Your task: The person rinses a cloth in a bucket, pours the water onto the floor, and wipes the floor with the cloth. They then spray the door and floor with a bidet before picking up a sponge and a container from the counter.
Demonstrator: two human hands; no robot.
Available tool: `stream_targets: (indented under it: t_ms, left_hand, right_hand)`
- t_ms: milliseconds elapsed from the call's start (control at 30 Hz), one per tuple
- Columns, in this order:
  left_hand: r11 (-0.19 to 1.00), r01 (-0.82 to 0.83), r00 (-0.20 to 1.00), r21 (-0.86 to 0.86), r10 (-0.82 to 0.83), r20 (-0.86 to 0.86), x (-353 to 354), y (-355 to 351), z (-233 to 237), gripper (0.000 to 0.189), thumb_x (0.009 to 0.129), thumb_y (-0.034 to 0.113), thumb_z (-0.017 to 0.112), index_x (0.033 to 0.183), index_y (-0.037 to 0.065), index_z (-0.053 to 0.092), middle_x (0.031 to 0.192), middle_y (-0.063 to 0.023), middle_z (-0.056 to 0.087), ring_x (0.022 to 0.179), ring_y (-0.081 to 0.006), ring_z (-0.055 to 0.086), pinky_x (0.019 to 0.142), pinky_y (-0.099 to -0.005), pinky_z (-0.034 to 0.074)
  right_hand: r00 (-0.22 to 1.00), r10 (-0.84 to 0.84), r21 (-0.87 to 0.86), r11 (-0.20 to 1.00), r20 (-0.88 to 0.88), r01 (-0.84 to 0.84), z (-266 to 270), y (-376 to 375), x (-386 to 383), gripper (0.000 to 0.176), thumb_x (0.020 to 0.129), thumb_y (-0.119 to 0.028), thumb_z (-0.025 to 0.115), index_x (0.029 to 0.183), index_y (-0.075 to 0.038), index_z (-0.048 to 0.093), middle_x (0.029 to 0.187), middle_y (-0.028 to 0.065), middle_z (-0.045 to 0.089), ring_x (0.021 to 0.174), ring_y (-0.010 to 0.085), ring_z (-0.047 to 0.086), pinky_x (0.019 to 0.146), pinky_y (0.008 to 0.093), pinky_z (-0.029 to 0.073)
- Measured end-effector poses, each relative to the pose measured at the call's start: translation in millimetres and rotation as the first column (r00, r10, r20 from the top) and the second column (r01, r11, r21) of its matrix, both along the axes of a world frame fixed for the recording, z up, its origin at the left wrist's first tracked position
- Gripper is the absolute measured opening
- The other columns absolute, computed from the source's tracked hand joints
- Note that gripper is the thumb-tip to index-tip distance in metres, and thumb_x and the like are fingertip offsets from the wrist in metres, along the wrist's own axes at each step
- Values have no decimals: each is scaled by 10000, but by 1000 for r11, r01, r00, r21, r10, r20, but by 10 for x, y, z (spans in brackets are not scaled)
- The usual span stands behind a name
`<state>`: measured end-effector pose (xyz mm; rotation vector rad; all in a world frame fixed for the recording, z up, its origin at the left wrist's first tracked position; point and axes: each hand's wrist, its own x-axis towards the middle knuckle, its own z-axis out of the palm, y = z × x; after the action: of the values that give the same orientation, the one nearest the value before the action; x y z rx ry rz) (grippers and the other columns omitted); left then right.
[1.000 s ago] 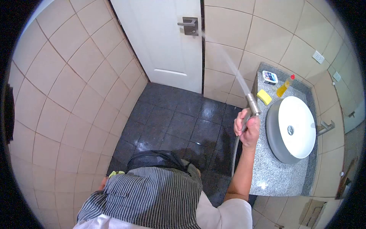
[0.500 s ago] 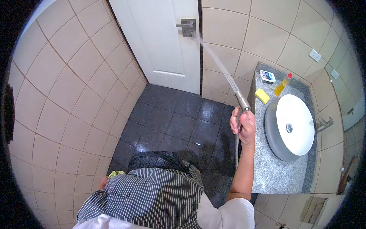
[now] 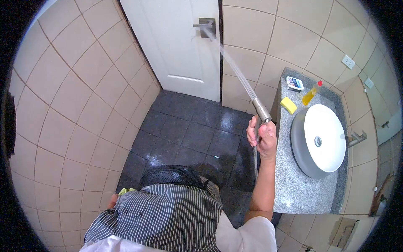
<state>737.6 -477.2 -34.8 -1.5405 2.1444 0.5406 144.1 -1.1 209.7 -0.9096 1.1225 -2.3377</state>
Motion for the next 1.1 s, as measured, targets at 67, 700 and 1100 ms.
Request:
stream_targets:
  t_ms: [67, 700, 1100]
  left_hand:
    - [999, -3, 999, 35, 5, -34, 128, -96, -176, 459, 429, 152, 783, 849, 10, 665, 791, -112, 670, 724, -218, 643, 668, -347, 529]
    - [997, 68, 996, 48, -70, 54, -267, -17, 162, 437, 477, 144, 778, 851, -41, 650, 813, -161, 671, 738, -272, 657, 669, -377, 533]
    - [993, 110, 993, 36, -109, -37, -43, -197, -215, 433, 472, 177, 786, 848, -1, 662, 821, -140, 676, 756, -253, 655, 703, -363, 526]
  right_hand:
    - [1000, 1, -8, 1000, -1, -1, -12, -13, -29, 518, 799, -487, 642, 888, -6, 471, 569, 43, 449, 406, 83, 379, 357, 193, 302]
    - [984, -98, 329, 944, 152, 43, -950, -73, -219, 408, 875, -451, 548, 862, -53, 461, 539, 23, 439, 356, 80, 368, 320, 205, 302]
    - [973, -58, 393, 919, 225, -36, -1329, -348, -127, 396, 897, -431, 518, 810, -51, 446, 516, 22, 424, 331, 90, 362, 303, 219, 298]
